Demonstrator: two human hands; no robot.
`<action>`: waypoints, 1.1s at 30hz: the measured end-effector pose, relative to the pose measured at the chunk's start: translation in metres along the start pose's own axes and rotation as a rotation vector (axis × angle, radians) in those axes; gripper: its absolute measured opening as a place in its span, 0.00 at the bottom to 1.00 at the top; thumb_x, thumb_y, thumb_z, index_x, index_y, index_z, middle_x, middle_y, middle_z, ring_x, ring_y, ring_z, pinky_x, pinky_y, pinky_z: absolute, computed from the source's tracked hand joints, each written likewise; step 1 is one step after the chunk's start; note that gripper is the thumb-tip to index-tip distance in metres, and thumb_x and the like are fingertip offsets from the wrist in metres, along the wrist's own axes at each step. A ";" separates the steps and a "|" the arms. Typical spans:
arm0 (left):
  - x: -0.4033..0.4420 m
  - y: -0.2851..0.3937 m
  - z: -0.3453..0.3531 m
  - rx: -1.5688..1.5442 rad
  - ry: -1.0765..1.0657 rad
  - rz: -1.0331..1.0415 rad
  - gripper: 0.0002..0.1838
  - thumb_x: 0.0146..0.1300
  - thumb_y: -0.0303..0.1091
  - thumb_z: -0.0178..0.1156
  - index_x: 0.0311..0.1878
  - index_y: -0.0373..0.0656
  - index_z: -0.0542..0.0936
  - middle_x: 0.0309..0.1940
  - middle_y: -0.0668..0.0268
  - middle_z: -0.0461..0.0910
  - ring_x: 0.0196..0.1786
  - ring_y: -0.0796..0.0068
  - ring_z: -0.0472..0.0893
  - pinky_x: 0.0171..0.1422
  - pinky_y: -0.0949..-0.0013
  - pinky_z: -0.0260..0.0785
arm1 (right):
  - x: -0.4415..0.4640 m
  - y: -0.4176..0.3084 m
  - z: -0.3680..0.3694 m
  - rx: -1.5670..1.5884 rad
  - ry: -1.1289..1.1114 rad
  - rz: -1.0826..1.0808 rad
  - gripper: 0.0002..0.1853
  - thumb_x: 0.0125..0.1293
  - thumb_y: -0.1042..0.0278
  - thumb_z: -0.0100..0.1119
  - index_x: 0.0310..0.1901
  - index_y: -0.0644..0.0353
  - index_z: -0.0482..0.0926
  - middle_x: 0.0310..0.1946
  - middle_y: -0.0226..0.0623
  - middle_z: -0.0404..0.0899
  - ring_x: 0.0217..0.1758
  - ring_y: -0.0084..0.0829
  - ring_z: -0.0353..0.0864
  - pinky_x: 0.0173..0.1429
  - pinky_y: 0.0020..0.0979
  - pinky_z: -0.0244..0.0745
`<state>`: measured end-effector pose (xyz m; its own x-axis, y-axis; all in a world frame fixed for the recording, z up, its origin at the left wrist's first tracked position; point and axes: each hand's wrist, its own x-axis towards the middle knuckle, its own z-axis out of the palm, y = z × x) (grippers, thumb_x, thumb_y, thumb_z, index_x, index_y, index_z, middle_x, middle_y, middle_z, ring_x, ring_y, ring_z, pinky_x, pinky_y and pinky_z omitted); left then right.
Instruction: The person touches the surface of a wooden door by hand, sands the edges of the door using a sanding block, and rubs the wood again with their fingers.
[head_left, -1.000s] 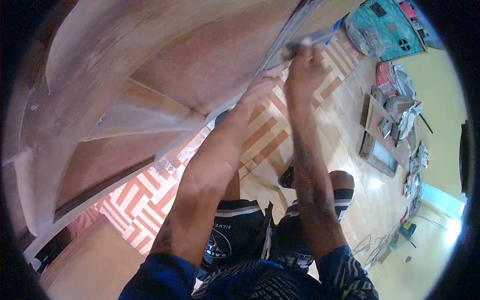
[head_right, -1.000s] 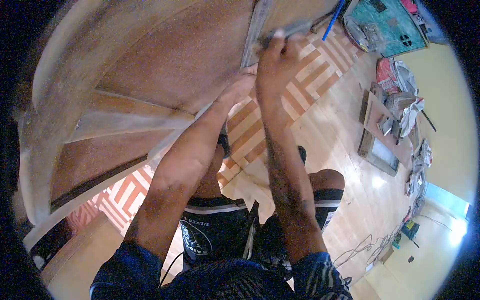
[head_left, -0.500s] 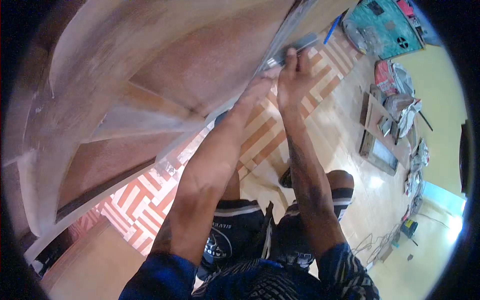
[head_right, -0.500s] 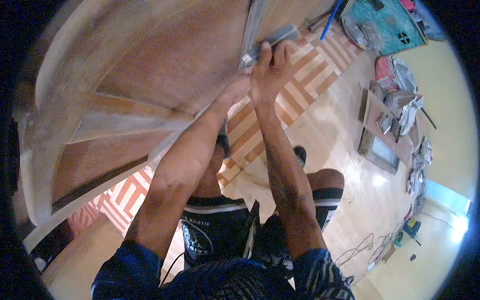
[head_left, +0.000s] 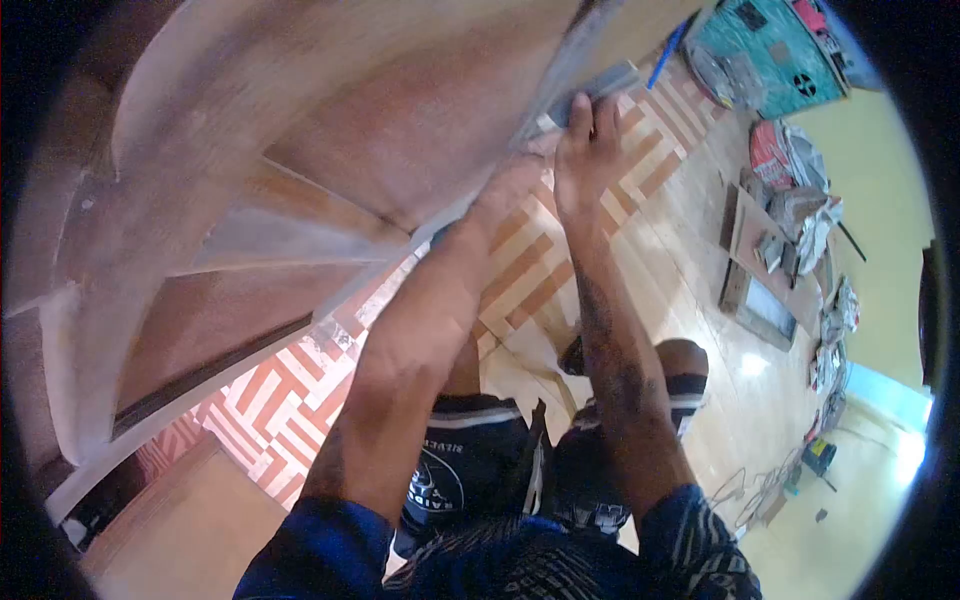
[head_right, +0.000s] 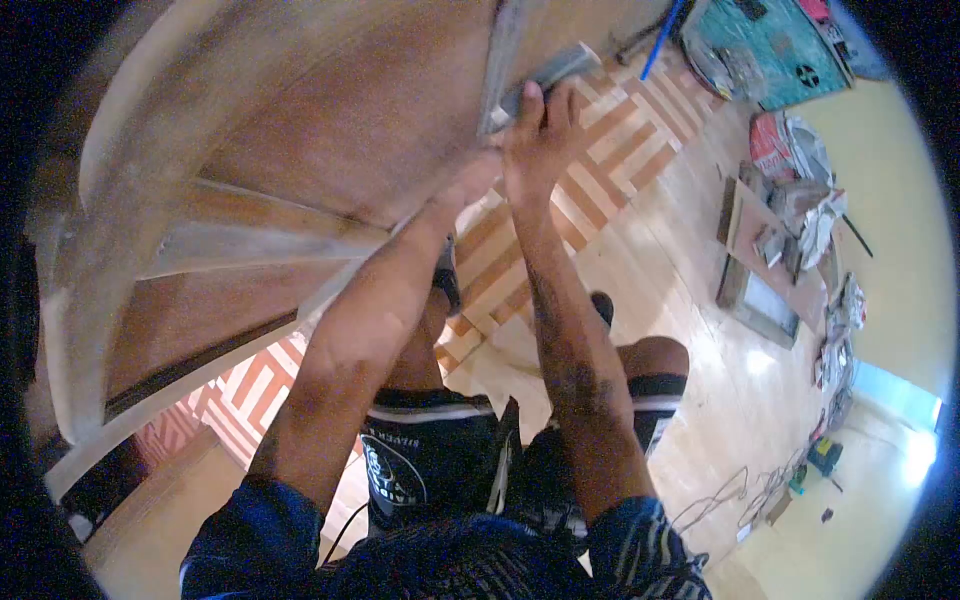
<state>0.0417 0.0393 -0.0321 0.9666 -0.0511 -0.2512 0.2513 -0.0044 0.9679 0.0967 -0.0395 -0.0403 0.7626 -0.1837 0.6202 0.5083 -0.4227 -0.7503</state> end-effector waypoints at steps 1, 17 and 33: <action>0.016 -0.027 0.004 -0.106 0.011 0.048 0.24 0.71 0.30 0.46 0.70 0.38 0.69 0.70 0.61 0.68 0.73 0.69 0.64 0.77 0.70 0.51 | 0.010 -0.015 -0.014 -0.062 -0.089 0.079 0.20 0.69 0.60 0.57 0.52 0.71 0.78 0.43 0.62 0.79 0.45 0.59 0.78 0.50 0.50 0.71; 0.051 -0.072 -0.001 -0.257 -0.011 0.060 0.30 0.63 0.20 0.42 0.71 0.29 0.64 0.69 0.58 0.69 0.71 0.69 0.67 0.77 0.69 0.53 | 0.008 -0.028 -0.010 -0.084 -0.073 0.020 0.20 0.71 0.57 0.53 0.48 0.72 0.77 0.43 0.62 0.79 0.45 0.58 0.79 0.50 0.46 0.74; 0.044 -0.071 0.011 -0.323 -0.017 0.198 0.31 0.62 0.18 0.44 0.70 0.38 0.69 0.69 0.60 0.70 0.73 0.71 0.64 0.77 0.70 0.51 | 0.014 -0.040 -0.013 0.028 -0.097 0.099 0.17 0.70 0.63 0.54 0.48 0.71 0.78 0.38 0.57 0.78 0.43 0.54 0.80 0.48 0.44 0.74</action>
<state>0.0660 0.0266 -0.1119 0.9977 -0.0356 -0.0572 0.0657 0.3222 0.9444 0.0813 -0.0368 0.0017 0.8442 -0.1357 0.5186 0.4385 -0.3817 -0.8136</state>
